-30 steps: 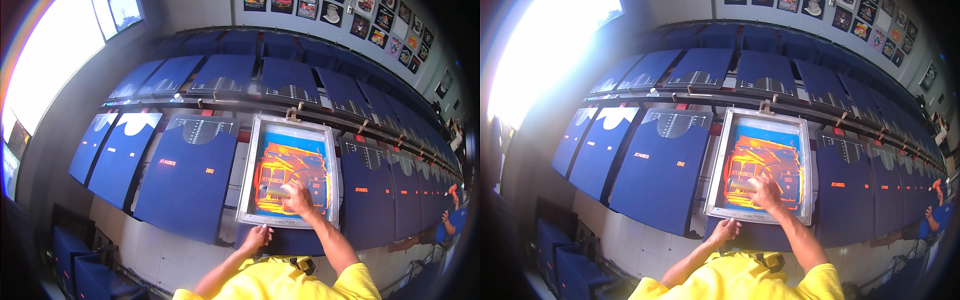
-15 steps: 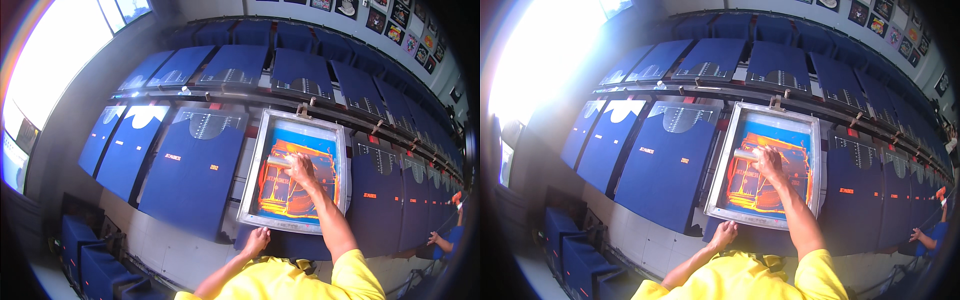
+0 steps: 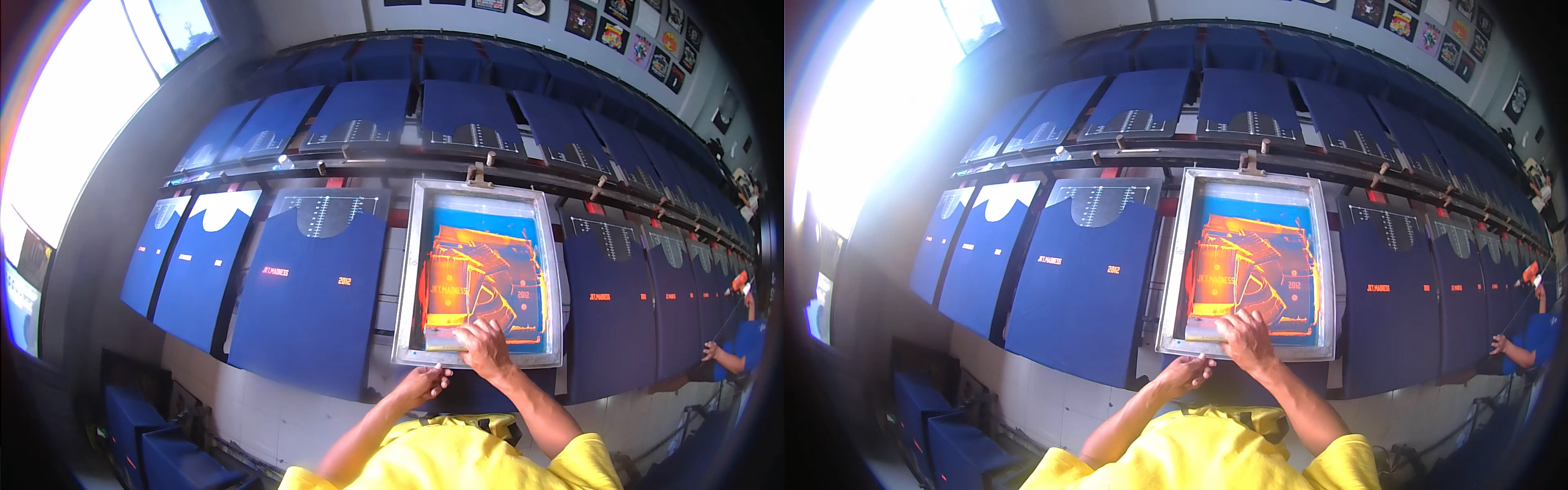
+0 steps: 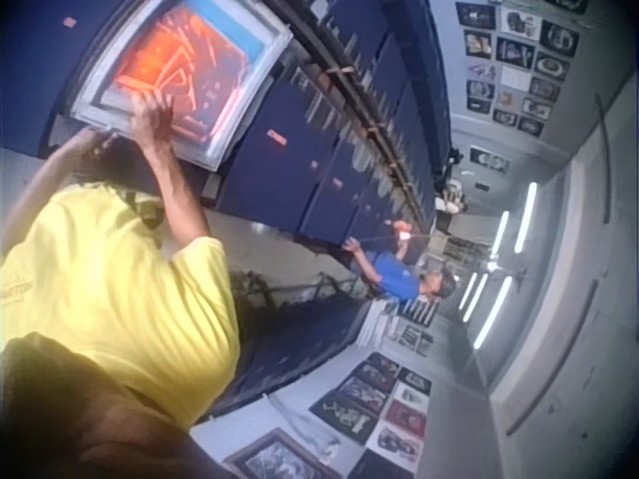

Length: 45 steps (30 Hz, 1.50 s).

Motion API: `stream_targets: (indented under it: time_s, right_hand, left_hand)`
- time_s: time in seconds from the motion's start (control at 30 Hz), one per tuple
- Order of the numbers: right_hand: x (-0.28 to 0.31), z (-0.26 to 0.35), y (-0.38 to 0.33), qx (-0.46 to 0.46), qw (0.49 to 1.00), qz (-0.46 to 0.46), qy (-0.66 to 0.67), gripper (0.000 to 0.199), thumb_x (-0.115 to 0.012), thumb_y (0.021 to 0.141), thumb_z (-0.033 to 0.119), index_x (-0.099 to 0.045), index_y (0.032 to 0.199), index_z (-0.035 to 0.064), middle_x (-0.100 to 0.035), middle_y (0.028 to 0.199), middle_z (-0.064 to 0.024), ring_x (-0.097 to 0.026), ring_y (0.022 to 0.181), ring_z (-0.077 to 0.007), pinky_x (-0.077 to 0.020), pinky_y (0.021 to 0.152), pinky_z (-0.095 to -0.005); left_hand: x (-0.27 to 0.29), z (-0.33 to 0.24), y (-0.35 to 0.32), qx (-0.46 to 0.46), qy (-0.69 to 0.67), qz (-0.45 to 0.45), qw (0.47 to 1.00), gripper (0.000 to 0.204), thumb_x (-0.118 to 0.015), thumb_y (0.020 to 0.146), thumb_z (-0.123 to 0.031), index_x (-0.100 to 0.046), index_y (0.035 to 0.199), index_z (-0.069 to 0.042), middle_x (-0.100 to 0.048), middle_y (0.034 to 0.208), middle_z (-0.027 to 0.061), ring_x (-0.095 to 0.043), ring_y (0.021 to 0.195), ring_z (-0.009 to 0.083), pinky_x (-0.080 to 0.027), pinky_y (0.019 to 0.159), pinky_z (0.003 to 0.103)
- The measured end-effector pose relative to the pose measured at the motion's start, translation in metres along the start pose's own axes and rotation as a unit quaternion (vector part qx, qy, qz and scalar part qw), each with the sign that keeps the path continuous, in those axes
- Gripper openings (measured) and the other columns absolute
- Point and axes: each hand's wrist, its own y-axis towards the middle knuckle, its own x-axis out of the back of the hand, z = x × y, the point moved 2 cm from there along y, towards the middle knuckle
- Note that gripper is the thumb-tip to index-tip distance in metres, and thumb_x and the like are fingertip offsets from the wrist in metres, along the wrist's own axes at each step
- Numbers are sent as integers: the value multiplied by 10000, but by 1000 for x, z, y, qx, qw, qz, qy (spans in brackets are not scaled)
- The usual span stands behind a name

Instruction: The person performs manual screen printing by using a small squeegee to spread ink across a screen and then lifting the frame to move between garments on a long rack.

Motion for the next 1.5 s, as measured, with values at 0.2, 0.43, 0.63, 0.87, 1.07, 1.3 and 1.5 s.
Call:
stream_targets:
  time_s: [0.2, 0.43, 0.63, 0.87, 1.07, 1.3, 1.5]
  right_hand:
    - [-3, 14, -17, -22, 999, -23, 9, 431, -743, 650, 27, -683, 1077, 36, -686, 1073, -74, -613, 965, -280, -461, 861, -417]
    - [-33, -19, 10, -18, 998, -53, -39, 333, -638, 705, -41, -697, 1022, 45, -689, 1026, -80, -624, 941, -300, -482, 843, -437]
    - [-44, -99, 109, -36, 991, -105, -72, 259, -728, 756, 96, -690, 1011, 76, -676, 991, -91, -624, 978, -293, -473, 868, -482]
    - [0, -11, 21, -17, 997, -42, -63, 289, -714, 750, 93, -696, 1038, 75, -676, 1018, -50, -606, 933, -249, -436, 815, -437]
    - [-28, 6, -19, -16, 998, -54, -24, 262, -651, 761, 77, -694, 1019, 62, -669, 1004, -48, -599, 904, -241, -442, 796, -402]
    - [-34, -81, 92, -46, 993, -89, -62, 135, -691, 749, 92, -676, 882, 68, -687, 936, -82, -637, 926, -301, -491, 824, -438]
    - [-13, -50, 69, -12, 990, -118, -77, 156, -726, 737, 128, -661, 873, 85, -671, 948, -71, -623, 929, -288, -463, 809, -464]
  left_hand:
    - [-11, -57, -70, -360, 445, -278, 771, 246, -525, 964, -51, -590, 1194, 7, -622, 1171, 245, -620, 1065, 372, -492, 868, 436]
    - [-3, -103, -13, -513, 584, -101, 621, 406, -515, 883, 58, -545, 1285, 10, -613, 1285, 222, -598, 1176, 441, -517, 875, 485]
    - [4, -216, 69, -522, 552, -105, 641, 341, -469, 931, 6, -564, 1256, -39, -669, 1126, 163, -662, 990, 378, -480, 730, 515]
    - [-14, -131, -26, -462, 679, -116, 559, 482, -554, 846, 5, -551, 1321, -75, -623, 1342, 120, -638, 1165, 280, -379, 887, 529]
    - [1, -74, -35, -495, 653, -134, 558, 433, -583, 870, -43, -582, 1301, -89, -642, 1294, 80, -649, 1132, 201, -374, 885, 459]
    - [6, -200, 51, -515, 672, -111, 521, 353, -523, 921, -47, -571, 1268, -95, -664, 1126, 91, -652, 959, 281, -396, 818, 472]
    - [2, -184, 21, -430, 724, -108, 529, 372, -537, 919, -64, -560, 1289, -97, -672, 1179, 94, -665, 1012, 269, -365, 841, 492]
